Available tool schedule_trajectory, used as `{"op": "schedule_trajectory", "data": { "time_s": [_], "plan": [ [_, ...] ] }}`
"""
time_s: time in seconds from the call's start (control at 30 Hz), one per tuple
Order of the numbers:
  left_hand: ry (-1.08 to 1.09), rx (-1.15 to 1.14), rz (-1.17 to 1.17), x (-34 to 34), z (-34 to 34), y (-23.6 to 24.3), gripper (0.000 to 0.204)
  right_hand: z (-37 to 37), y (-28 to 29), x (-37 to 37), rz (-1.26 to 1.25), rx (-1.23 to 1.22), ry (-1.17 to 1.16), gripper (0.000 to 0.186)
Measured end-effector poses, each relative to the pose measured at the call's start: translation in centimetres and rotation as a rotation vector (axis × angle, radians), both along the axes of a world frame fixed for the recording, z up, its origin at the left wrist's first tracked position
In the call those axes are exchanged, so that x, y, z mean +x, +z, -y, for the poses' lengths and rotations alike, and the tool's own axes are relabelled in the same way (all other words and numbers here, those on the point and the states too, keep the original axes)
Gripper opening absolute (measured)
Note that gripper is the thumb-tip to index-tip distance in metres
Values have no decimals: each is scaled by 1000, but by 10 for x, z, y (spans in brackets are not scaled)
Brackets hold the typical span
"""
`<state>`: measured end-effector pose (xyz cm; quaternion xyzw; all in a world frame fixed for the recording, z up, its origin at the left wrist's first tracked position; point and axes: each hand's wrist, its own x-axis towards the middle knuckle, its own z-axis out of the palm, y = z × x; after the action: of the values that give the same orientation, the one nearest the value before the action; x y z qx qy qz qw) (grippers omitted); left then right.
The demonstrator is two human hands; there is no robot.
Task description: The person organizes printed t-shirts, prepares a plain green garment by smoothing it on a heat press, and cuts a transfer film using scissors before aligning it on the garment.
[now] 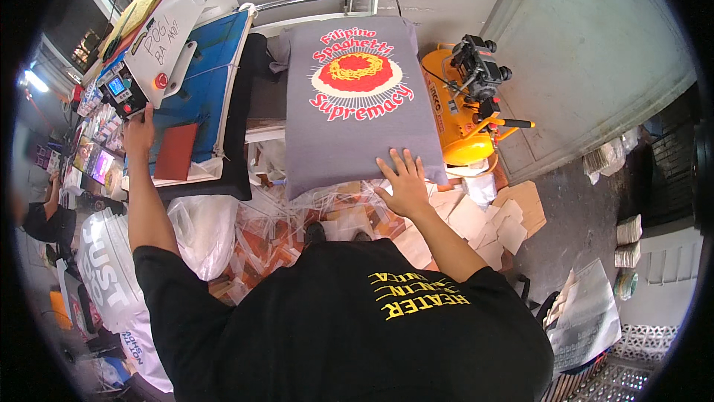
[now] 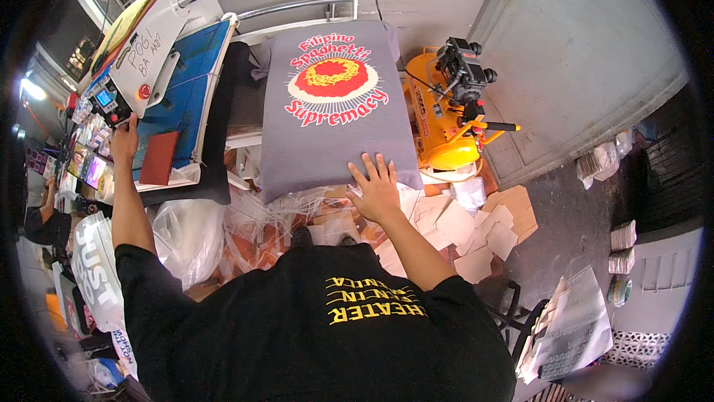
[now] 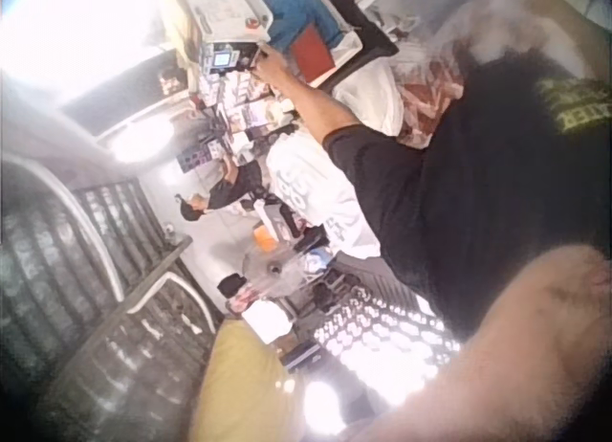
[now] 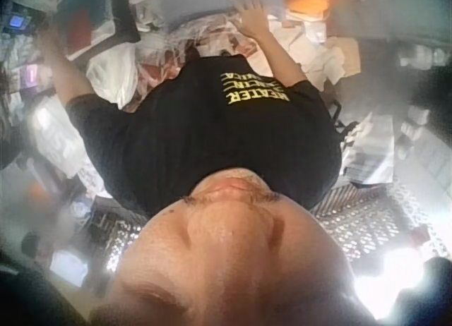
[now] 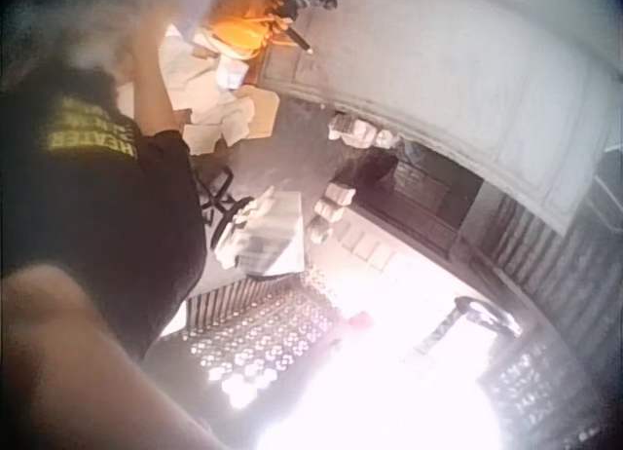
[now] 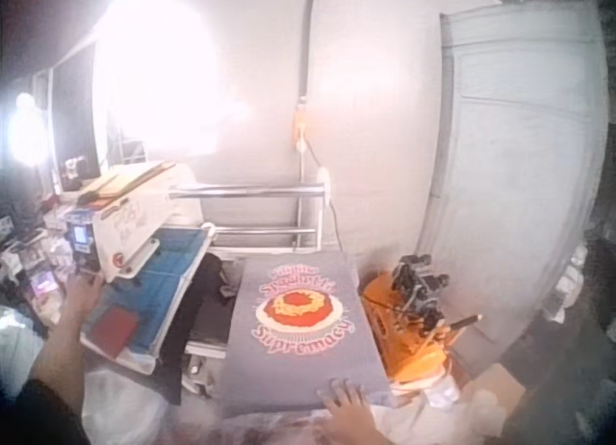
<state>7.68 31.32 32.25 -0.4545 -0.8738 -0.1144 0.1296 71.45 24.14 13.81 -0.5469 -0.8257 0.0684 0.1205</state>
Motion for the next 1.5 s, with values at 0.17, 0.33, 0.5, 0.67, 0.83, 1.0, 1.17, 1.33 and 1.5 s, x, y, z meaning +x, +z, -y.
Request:
{"op": "schedule_trajectory", "data": {
  "time_s": [0.17, 0.33, 0.5, 0.67, 0.83, 1.0, 1.17, 1.33, 1.5],
  "plan": [
    [81, 4, -1, 41, 3, 1, 77, 31, -8, 7, -283, 89, -75, 50],
    [-18, 38, -88, 132, 12, 12, 68, 41, 31, -40, -619, 224, -26, 27],
    [-381, 309, -123, 215, 26, -21, 76, 1, 105, -120, -710, 239, 197, 24],
    [-1039, 472, 246, 230, 75, -11, 27, -47, 175, -201, -745, 419, 212, 29],
    [-750, 708, 373, 61, 94, -52, 11, -109, 203, -271, -734, 498, -138, 87],
    [-401, 495, 560, -116, 164, -114, 3, -150, 183, -244, -931, 858, -543, 68],
    [-209, 409, 658, -187, 194, -169, 9, -161, 182, -179, -769, 936, -665, 50],
    [-442, 415, 373, -179, 147, -175, 21, -173, 181, -144, -769, 964, -698, 47],
    [-726, 168, 290, -127, 102, -176, 42, -180, 178, -138, -625, 965, -833, 44]
  ]
}}
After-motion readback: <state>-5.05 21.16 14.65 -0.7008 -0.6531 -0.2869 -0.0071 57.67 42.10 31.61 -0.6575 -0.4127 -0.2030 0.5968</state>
